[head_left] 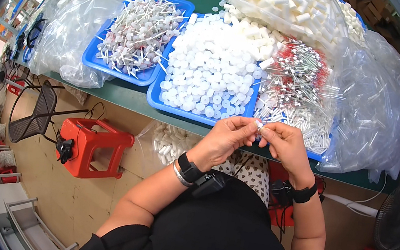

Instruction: The person repeatedly picks small white plastic caps and clear plastic tubes from blue trays on a table. They insert the tubes into the caps by hand and place the assembled units into a separate tray. The process is continuous and repetitive throughout the clip.

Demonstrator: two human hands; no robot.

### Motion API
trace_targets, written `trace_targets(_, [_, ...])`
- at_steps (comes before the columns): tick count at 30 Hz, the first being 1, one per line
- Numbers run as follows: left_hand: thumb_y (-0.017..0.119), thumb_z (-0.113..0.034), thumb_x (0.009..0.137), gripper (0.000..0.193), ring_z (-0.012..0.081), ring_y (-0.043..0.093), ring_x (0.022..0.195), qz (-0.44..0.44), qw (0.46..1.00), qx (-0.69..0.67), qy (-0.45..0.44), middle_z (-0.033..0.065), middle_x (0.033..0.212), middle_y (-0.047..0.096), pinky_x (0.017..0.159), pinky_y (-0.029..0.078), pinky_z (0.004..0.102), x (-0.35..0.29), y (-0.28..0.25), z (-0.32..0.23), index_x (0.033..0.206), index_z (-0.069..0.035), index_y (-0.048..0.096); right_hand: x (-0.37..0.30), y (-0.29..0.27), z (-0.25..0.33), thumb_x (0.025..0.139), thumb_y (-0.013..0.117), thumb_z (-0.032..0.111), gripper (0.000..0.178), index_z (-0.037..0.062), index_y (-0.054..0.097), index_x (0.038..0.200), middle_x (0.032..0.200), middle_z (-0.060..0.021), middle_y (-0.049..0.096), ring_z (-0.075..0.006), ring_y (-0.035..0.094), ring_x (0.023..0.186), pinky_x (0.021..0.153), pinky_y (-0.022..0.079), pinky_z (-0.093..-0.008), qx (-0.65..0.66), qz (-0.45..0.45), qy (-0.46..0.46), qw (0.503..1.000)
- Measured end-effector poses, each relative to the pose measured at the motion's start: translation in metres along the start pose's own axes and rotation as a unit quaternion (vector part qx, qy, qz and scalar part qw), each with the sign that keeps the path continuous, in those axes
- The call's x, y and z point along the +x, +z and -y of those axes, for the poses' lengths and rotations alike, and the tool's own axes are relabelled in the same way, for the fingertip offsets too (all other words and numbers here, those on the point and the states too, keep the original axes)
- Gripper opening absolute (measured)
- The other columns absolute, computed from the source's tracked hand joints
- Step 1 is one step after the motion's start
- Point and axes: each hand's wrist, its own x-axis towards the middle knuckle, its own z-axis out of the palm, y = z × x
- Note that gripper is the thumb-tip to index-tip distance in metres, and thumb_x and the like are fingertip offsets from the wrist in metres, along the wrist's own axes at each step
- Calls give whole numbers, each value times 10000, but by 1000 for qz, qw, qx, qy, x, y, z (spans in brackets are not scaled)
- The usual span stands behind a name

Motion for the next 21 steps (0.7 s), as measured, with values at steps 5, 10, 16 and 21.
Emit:
trace_targets(5, [635, -198, 971, 261, 78, 600, 765, 11, 999, -44, -17, 12, 874, 647, 722, 514, 213, 3, 1, -1, 1142, -1, 638, -2, 10, -4, 954, 622, 140, 178, -17, 696, 995, 734, -33, 679, -49, 537, 528, 495, 420, -222, -123, -50, -86, 987])
trace_targets(10, [643, -221, 968, 268, 78, 604, 776, -20, 997, -68, 39, 10, 881, 647, 714, 510, 203, 5, -3, -6, 1136, -12, 632, 3, -4, 1, 943, 623, 117, 155, -17, 688, 985, 813, -64, 693, -108, 595, 628, 569, 466, -268, -86, -77, -73, 991])
trace_targets(16, [634, -231, 972, 270, 164, 670, 942, -92, 991, -39, 87, 70, 1017, 662, 825, 556, 264, 1, 0, -19, 1141, -21, 619, 15, -16, -12, 787, 702, 86, 78, 37, 698, 848, 791, -92, 648, -287, 609, 816, 733, 476, -404, -444, -92, -287, 844])
trace_targets(21, [621, -232, 980, 317, 192, 672, 986, -88, 993, -7, 79, 103, 1048, 658, 860, 561, 294, 1, -2, -16, 1210, -16, 585, 28, -10, -22, 755, 713, 110, 70, 62, 662, 752, 763, -68, 605, -259, 573, 806, 749, 432, -387, -558, -43, -309, 769])
